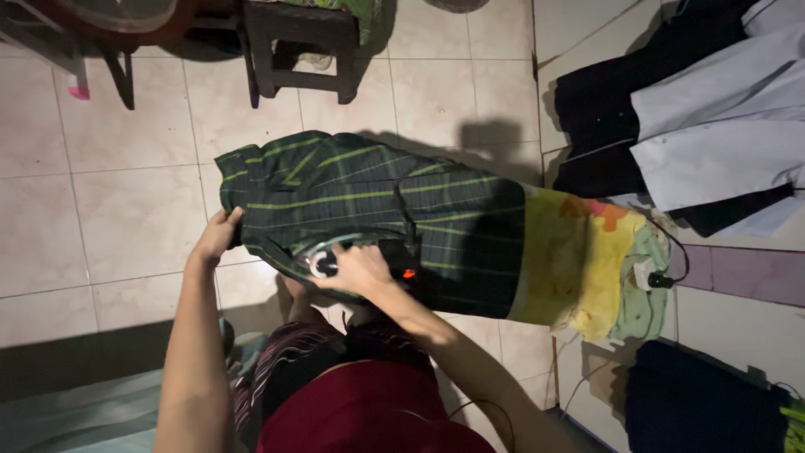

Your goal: The person irons a dark plaid shirt on a yellow ironing board, then hangs it on a green hanger. They then iron a white shirt on the same board, smoothing and adjusting it during the process.

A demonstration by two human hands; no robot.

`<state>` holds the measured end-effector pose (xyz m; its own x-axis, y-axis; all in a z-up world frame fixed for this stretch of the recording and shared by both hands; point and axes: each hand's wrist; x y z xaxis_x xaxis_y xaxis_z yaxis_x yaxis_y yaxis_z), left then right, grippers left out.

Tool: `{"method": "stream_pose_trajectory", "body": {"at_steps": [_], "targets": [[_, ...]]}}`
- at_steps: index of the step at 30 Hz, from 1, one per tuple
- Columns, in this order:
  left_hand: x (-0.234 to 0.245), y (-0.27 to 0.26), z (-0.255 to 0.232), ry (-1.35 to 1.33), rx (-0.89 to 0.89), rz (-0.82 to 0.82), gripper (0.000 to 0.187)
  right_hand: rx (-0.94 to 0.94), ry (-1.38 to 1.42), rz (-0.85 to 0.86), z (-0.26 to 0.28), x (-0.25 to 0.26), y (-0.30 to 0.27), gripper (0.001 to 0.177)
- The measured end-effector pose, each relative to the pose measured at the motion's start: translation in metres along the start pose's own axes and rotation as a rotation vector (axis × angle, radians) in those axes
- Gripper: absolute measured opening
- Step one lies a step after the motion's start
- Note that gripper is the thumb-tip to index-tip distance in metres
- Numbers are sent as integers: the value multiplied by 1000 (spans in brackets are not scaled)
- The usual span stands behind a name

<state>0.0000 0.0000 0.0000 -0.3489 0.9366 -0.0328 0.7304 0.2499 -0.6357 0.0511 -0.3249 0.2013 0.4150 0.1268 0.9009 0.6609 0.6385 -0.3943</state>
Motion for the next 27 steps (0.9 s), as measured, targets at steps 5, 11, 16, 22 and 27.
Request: {"method": "stream_pose_trajectory", "body": {"at_steps": [5, 11, 16, 22, 27], "targets": [[-3, -2, 1, -111, -23, 34, 36, -225, 107, -80, 28, -6, 26, 98], [-2, -6, 0, -179, -23, 58, 33, 103, 61, -102, 11, 0, 13, 89], [0, -3, 4, -97, -23, 40, 37, 238, 0, -130, -1, 3, 9, 92], [-2, -6, 2, -183, -115, 97, 37, -152, 96, -85, 20, -3, 26, 91], [-2, -10, -1, -121, 13, 7, 39, -305, 137, -122, 30, -2, 35, 101]]}}
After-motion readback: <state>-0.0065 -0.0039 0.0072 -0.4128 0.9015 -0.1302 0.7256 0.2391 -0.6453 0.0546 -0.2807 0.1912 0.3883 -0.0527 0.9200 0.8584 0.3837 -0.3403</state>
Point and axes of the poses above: each hand's wrist, its own y-axis towards the middle knuckle, its own x-axis out of the back of the hand, z = x × y, and after that the axes turned 8 degrees about -y, right-handed
